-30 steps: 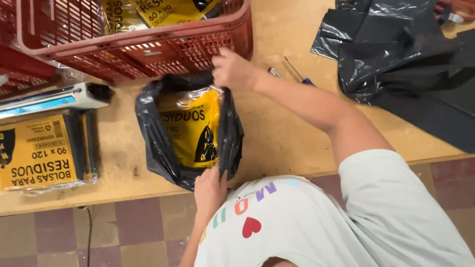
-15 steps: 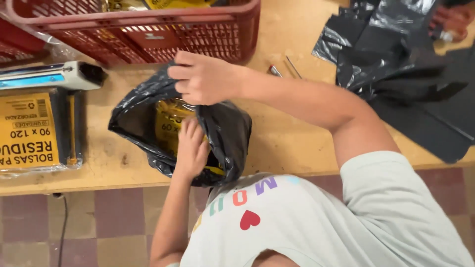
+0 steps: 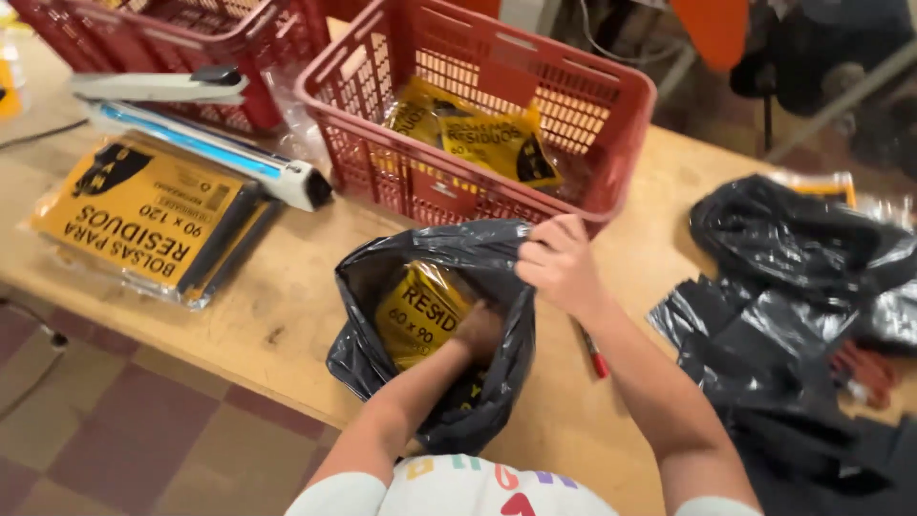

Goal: Packing yellow plastic bag bundles from a red crate into a larger black plastic bag on a workbench.

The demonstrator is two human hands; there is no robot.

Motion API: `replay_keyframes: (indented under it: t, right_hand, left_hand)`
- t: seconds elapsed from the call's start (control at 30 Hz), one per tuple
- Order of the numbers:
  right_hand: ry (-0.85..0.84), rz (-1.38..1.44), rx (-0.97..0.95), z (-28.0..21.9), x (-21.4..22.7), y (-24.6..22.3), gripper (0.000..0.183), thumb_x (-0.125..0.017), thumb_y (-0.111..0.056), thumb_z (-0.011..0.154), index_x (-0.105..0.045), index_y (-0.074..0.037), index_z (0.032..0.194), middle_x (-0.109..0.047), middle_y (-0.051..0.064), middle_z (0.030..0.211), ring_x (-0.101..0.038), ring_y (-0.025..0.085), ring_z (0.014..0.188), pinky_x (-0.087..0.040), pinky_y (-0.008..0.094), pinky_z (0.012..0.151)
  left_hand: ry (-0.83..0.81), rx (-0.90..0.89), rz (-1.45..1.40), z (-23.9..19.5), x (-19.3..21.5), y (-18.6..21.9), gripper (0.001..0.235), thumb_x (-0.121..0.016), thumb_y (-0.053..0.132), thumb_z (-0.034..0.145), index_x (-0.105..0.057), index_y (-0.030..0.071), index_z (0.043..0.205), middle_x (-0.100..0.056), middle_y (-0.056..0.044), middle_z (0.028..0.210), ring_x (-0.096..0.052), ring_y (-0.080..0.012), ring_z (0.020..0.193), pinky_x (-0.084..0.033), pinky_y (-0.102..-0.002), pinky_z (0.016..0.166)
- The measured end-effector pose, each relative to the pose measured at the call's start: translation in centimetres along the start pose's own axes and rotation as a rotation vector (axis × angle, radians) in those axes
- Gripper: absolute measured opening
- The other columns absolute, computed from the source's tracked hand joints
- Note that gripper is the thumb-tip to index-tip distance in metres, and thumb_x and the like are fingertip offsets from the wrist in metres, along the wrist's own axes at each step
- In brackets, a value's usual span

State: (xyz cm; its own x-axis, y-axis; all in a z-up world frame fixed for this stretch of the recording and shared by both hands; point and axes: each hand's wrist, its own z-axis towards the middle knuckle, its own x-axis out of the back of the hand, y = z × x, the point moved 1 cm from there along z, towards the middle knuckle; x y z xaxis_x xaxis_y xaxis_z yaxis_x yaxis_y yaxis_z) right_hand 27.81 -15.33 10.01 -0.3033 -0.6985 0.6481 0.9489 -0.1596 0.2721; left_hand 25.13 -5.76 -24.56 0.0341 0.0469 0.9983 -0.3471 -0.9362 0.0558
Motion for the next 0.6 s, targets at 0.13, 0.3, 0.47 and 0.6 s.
replay_keyframes:
  t: [0.13, 0.3, 0.47, 0.6]
  right_hand:
    - [0.101, -0.097, -0.061, -4.1, -0.5, 5.7, 0.055, -0.041, -0.037, 0.109, -0.046, -0.022, 0.057, -0.043, -0.005, 0.066, -0.053, 0.019, 0.084, -0.036, 0.039, 0.083]
    - [-0.034, -0.047, -0.150, 0.5, 3.7, 4.9, 0.044, -0.050, -0.023, 0.103, -0.050, -0.022, 0.060, -0.050, -0.006, 0.068, -0.056, 0.017, 0.092, -0.036, 0.037, 0.086]
    - [-0.115, 0.157, -0.073, 6.2, 8.8, -3.0, 0.038, -0.036, -0.025, 0.105, -0.070, -0.023, 0.088, -0.070, -0.006, 0.096, -0.064, 0.022, 0.108, -0.043, 0.041, 0.088]
    - [-0.413, 0.513, 0.030, 3.6, 3.6, -11.9, 0.045, -0.043, -0.046, 0.100, -0.061, -0.007, 0.115, -0.063, 0.011, 0.109, -0.063, 0.030, 0.106, -0.050, 0.044, 0.082]
  left_hand:
    - [0.374, -0.141, 0.078, -0.2, -1.2, -0.2, 0.017, -0.059, 0.019, 0.087, -0.075, 0.019, 0.082, -0.074, -0.003, 0.087, -0.067, -0.0189, 0.088, -0.033, -0.047, 0.094]
    - [0.404, -0.091, 0.041, 0.6, 0.2, -0.8, 0.020, -0.053, 0.034, 0.090, -0.071, 0.023, 0.092, -0.071, 0.001, 0.094, -0.063, -0.0193, 0.094, -0.037, -0.047, 0.089]
    - [0.407, -0.083, -0.032, 1.2, -1.5, -0.2, 0.032, -0.046, 0.053, 0.094, -0.065, 0.029, 0.104, -0.067, 0.006, 0.102, -0.058, -0.0196, 0.101, -0.042, -0.048, 0.082]
    - [0.113, -0.116, -0.198, 1.7, -1.3, -2.0, 0.042, -0.042, 0.033, 0.104, -0.048, 0.018, 0.143, -0.046, -0.011, 0.147, -0.039, -0.0354, 0.136, -0.042, -0.051, 0.101]
